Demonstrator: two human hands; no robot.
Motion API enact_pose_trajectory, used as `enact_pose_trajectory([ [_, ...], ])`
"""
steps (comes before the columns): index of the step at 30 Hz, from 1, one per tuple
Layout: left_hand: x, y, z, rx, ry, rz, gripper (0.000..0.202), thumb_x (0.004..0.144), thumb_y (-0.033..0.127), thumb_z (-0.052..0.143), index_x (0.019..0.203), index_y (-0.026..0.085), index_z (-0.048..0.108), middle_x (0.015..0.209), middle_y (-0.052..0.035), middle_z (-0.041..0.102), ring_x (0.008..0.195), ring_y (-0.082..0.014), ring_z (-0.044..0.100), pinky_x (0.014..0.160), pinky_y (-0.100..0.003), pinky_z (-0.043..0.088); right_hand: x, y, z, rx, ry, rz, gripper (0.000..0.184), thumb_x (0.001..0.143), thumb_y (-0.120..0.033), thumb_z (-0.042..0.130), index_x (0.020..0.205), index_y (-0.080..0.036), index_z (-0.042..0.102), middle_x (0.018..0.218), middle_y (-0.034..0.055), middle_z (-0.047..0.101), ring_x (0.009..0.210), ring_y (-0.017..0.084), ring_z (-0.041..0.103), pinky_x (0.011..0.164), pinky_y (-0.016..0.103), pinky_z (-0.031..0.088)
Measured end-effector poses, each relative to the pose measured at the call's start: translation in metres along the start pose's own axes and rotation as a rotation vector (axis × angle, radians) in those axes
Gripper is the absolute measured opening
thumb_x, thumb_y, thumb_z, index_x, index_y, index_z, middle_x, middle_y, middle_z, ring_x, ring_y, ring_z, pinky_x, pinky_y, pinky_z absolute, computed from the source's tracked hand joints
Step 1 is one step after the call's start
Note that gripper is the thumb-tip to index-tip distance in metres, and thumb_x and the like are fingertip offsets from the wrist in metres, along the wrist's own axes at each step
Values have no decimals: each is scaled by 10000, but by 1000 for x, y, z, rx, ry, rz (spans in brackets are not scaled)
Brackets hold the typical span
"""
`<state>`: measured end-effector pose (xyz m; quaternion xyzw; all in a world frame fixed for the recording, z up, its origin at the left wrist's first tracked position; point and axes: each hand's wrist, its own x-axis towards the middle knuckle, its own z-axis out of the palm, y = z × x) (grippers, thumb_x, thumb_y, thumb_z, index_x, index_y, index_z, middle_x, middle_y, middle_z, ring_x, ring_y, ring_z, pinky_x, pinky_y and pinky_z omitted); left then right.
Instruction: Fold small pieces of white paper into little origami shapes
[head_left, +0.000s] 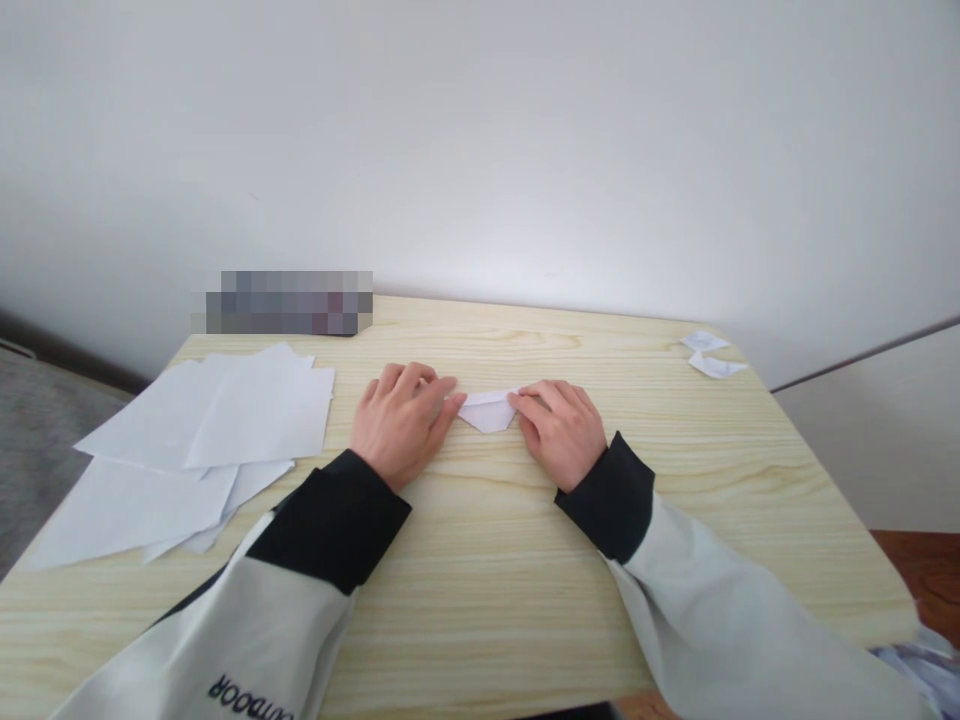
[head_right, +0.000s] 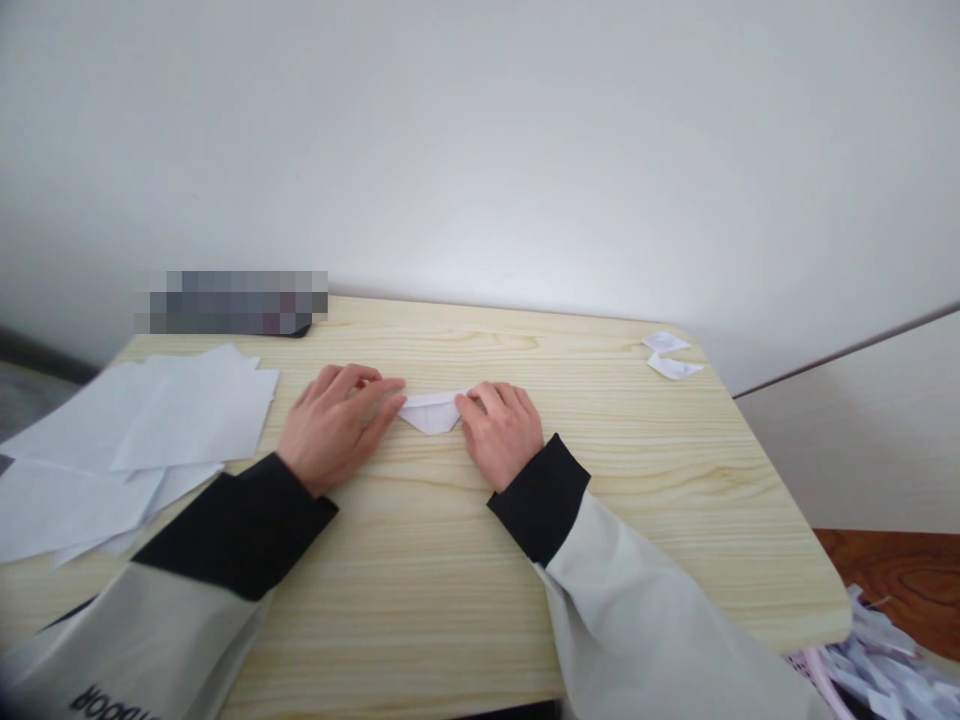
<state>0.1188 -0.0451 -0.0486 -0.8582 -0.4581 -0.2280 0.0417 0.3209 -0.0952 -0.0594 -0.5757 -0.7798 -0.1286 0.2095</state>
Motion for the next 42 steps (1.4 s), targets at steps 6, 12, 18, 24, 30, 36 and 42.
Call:
enact_pose_trajectory([
  [6,10,-1,7,-199,-61,-35,204,880,339,503,903,232,675,939,-38,622,922,-226,517,834,-368,436,12,-4,6,128,18,149,142,823,-189,544,866,-208,678,839,57,601,840,216,519,751,342,394],
  [12,10,-10,9,-321,-101,-40,190,833,333,585,960,224,674,983,-49,602,958,-232,493,888,-395,412,18,2,12,367,-5,193,123,817,-231,571,900,-210,659,932,49,604,882,203,529,820,349,399],
  [18,9,-8,7,-309,-126,36,277,818,412,598,1020,237,670,1017,-57,602,964,-234,500,869,-400,402,17,5,12,374,-20,107,138,882,-250,517,845,-210,644,928,45,600,904,192,513,844,347,378],
  [24,10,-7,5,-301,-126,73,174,860,304,541,936,237,682,990,-51,622,935,-217,519,835,-384,414,18,4,10,391,-33,121,100,854,-234,542,821,-204,632,935,40,595,921,188,514,850,344,373],
  [30,12,-8,7,-343,-77,111,182,896,232,465,873,189,640,943,-55,650,898,-194,540,841,-352,441,18,4,9,440,-50,79,86,819,-260,571,861,-200,616,979,50,623,933,197,542,860,357,389],
  [36,14,-5,3,-509,20,62,163,908,209,423,894,171,581,1053,-77,616,981,-179,559,885,-333,454,19,2,7,579,2,14,73,835,-243,560,886,-203,594,1047,70,637,999,186,571,901,346,428],
  [42,12,-6,8,-778,34,-77,134,885,222,469,890,159,587,1052,-83,592,903,-159,591,750,-285,511,18,-2,4,727,34,41,140,805,-224,576,940,-192,558,948,58,664,839,150,621,740,266,486],
])
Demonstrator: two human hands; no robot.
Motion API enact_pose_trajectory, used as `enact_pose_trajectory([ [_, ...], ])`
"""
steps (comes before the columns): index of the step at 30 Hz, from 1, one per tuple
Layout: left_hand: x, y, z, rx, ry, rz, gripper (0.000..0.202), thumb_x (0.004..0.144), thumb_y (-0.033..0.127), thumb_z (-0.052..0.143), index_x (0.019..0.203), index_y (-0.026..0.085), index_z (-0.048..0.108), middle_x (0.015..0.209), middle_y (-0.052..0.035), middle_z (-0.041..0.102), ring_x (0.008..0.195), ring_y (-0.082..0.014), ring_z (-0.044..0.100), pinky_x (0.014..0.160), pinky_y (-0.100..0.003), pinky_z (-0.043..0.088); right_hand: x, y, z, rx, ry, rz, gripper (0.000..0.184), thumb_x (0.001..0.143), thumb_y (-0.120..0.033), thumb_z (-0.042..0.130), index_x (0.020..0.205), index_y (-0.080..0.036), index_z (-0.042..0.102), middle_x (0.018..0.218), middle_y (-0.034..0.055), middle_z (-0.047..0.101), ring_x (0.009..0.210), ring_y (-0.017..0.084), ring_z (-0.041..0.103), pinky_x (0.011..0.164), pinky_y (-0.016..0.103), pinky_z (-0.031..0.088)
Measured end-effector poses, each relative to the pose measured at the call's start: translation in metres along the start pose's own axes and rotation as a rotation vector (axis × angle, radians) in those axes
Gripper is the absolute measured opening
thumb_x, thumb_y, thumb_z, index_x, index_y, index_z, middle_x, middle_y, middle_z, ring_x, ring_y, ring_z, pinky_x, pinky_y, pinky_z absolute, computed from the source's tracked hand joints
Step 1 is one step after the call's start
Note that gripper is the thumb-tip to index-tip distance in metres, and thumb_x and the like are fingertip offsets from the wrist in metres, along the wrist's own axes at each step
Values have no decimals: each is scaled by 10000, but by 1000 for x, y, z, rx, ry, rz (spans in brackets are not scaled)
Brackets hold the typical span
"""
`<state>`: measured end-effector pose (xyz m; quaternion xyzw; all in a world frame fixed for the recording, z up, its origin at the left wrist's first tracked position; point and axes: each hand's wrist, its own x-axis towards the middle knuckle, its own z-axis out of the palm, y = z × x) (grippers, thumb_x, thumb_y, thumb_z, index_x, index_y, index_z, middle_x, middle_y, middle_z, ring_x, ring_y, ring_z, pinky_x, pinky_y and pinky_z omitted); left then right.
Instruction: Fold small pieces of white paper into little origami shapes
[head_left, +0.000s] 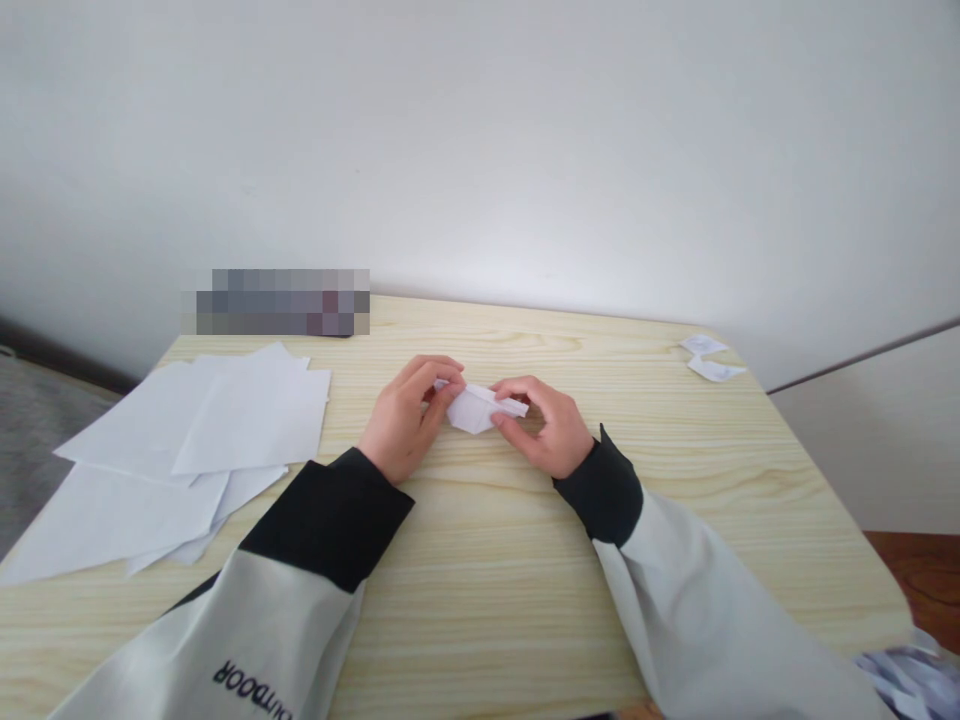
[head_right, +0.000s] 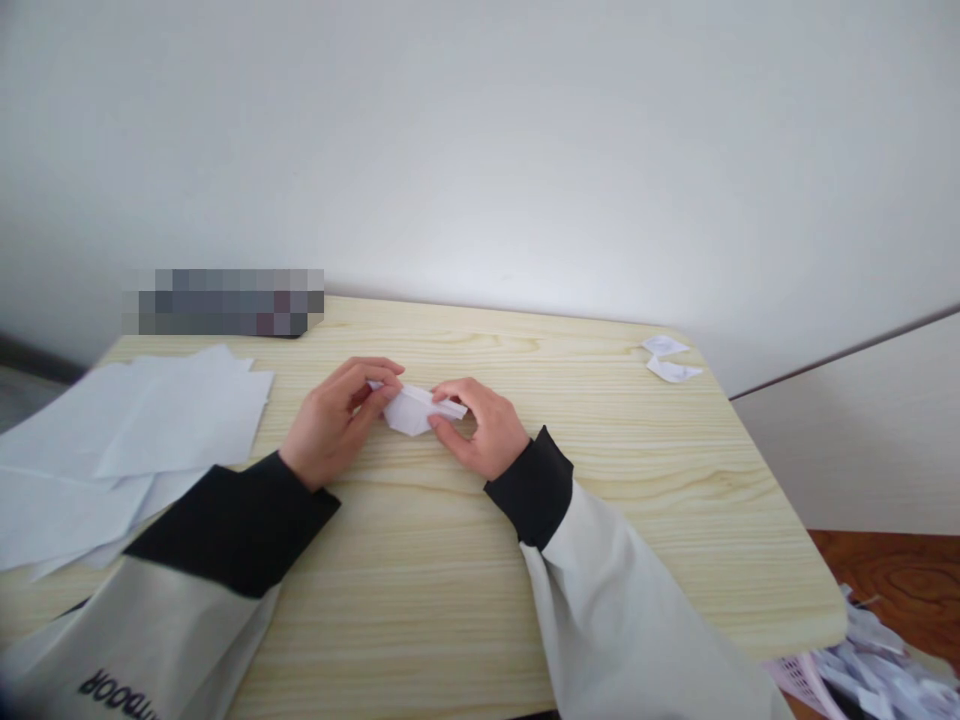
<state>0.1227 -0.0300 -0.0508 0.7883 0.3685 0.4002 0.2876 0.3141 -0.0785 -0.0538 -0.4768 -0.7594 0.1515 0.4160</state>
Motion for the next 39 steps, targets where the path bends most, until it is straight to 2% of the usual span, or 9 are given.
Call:
enact_pose_trajectory([
  [3,0,-1,2,-183,-17,-98,143,819,279,575,888,158,605,1131,-97,552,794,-144,605,663,-280,528,0,-2,-2,24,3,59,83,813,-228,562,890,-198,565,802,17,658,683,127,602,643,240,474],
  [7,1,5,0,-338,-103,-234,278,712,335,689,916,158,620,1155,-96,581,794,-154,622,653,-267,540,1,-3,-6,78,-5,71,53,826,-207,541,844,-194,589,796,13,656,663,115,590,620,227,464],
  [12,3,8,-6,-450,-199,-346,342,714,389,691,958,155,635,888,-51,692,670,-136,637,646,-252,547,0,2,-6,133,10,78,71,831,-229,553,867,-197,606,823,20,662,719,131,604,672,252,479],
  [15,3,8,-9,-465,-260,-341,317,736,383,673,942,145,640,651,-10,665,583,-123,626,582,-218,531,-2,5,-5,205,40,93,67,824,-235,570,868,-200,606,825,21,660,739,137,607,683,261,482],
  [21,2,13,-9,-541,-305,-389,265,753,353,645,896,131,623,548,0,638,483,-118,602,502,-220,528,-3,8,-7,257,-15,77,82,804,-213,582,875,-194,619,824,30,666,741,146,607,650,265,480],
  [27,2,14,-10,-532,-292,-385,197,739,322,634,820,143,650,594,-1,651,496,-133,630,514,-233,545,-2,5,-9,224,-9,4,132,810,-160,523,843,-200,645,815,31,678,762,148,623,692,284,492],
  [32,3,15,-11,-479,-270,-349,226,768,358,611,792,151,698,742,-26,698,644,-147,654,622,-238,556,-1,1,-11,198,-6,-17,156,807,-147,516,839,-205,657,811,34,677,754,150,623,689,296,498],
  [34,3,13,-9,-455,-253,-363,234,749,376,643,784,149,688,743,-28,700,643,-148,651,618,-239,550,0,0,-12,197,-11,-36,135,814,-167,528,842,-202,656,814,39,673,752,149,622,695,298,499],
  [39,2,9,-5,-557,-258,-422,387,675,359,728,978,160,594,775,-38,714,668,-184,680,617,-276,552,-1,-1,-10,188,15,-28,61,796,-186,591,842,-196,630,806,34,667,740,138,619,692,278,496],
])
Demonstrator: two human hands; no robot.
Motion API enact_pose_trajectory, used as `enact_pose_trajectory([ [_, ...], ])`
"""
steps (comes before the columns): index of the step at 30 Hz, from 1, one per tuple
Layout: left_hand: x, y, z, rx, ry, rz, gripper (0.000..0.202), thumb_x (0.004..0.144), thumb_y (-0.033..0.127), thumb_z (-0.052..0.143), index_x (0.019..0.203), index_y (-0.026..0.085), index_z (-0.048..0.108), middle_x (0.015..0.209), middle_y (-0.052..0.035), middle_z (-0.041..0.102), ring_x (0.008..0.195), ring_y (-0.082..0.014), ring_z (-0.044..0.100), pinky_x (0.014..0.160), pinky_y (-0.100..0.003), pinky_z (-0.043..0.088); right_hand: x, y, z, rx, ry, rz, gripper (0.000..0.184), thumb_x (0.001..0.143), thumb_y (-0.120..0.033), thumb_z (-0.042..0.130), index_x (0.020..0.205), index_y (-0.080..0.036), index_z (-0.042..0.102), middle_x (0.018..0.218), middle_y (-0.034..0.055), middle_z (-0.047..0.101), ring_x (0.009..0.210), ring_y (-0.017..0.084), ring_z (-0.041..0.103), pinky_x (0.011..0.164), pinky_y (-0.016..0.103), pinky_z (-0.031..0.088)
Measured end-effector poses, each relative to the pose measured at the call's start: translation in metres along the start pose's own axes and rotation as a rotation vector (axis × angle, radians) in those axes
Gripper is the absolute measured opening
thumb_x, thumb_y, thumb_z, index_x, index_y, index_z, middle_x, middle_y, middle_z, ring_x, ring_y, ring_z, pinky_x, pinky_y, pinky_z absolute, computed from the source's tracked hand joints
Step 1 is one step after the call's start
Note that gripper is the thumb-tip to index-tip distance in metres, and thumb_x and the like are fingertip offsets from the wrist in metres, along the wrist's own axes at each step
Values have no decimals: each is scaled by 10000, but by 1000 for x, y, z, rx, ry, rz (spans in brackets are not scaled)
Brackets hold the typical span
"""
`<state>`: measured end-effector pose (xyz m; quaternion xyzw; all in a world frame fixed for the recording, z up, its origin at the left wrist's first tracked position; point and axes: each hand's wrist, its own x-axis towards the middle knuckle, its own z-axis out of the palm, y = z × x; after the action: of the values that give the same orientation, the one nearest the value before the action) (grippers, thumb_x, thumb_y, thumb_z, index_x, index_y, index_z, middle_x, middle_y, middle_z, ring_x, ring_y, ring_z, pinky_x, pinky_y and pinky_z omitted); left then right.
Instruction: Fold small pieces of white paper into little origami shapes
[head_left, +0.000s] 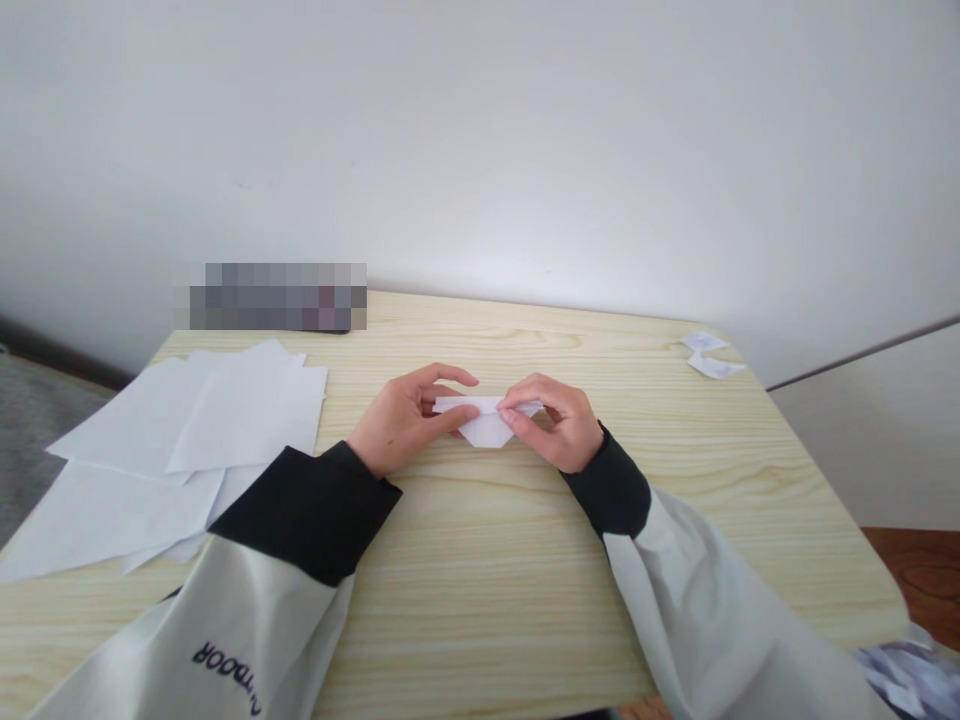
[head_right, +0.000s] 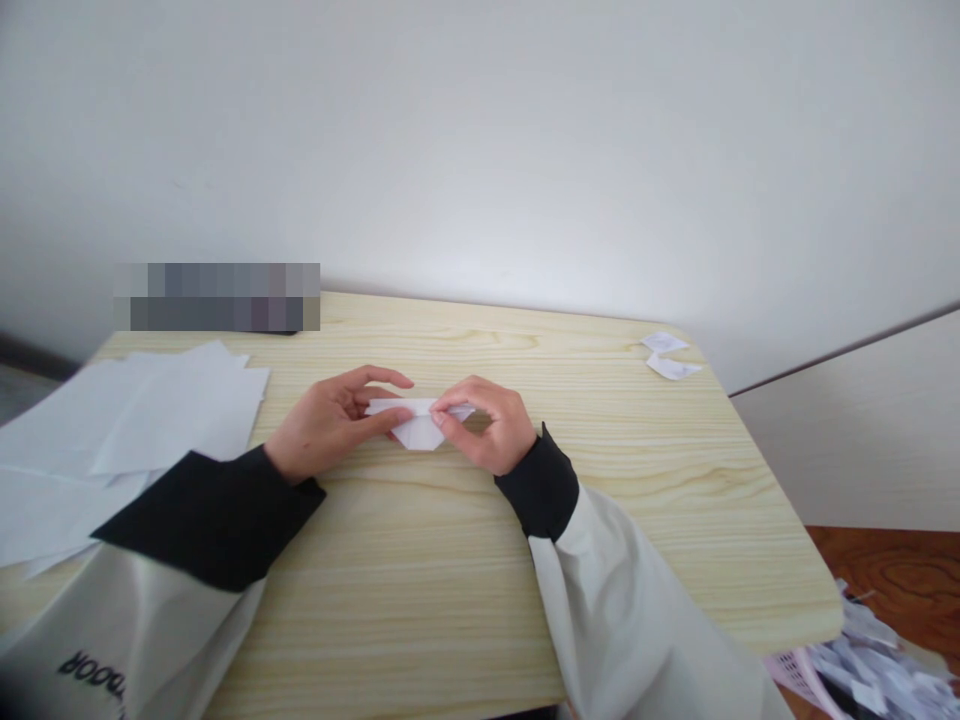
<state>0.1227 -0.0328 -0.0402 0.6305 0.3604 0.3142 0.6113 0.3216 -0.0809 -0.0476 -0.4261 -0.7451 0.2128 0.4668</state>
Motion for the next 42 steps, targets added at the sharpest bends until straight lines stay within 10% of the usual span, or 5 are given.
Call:
enact_pose_trajectory([
  [24,-5,6,8,513,73,86,268,774,401,615,799,163,739,698,-1,717,602,-130,615,547,-200,446,1,-6,6,-136,-20,33,106,800,-210,612,766,-133,677,713,61,694,646,123,631,602,215,473],
  [35,-1,2,-16,260,-260,90,260,794,243,572,1011,182,702,964,-23,731,869,-162,683,777,-225,528,-2,4,1,111,-98,335,186,778,-343,659,774,-173,736,749,33,734,639,139,665,570,210,499],
  [42,-5,5,-26,185,-5,-45,189,682,278,689,811,144,723,635,-20,717,572,-141,661,575,-211,540,-1,8,-5,242,-161,427,282,773,-412,648,858,-158,740,681,28,719,563,131,649,538,219,508],
])
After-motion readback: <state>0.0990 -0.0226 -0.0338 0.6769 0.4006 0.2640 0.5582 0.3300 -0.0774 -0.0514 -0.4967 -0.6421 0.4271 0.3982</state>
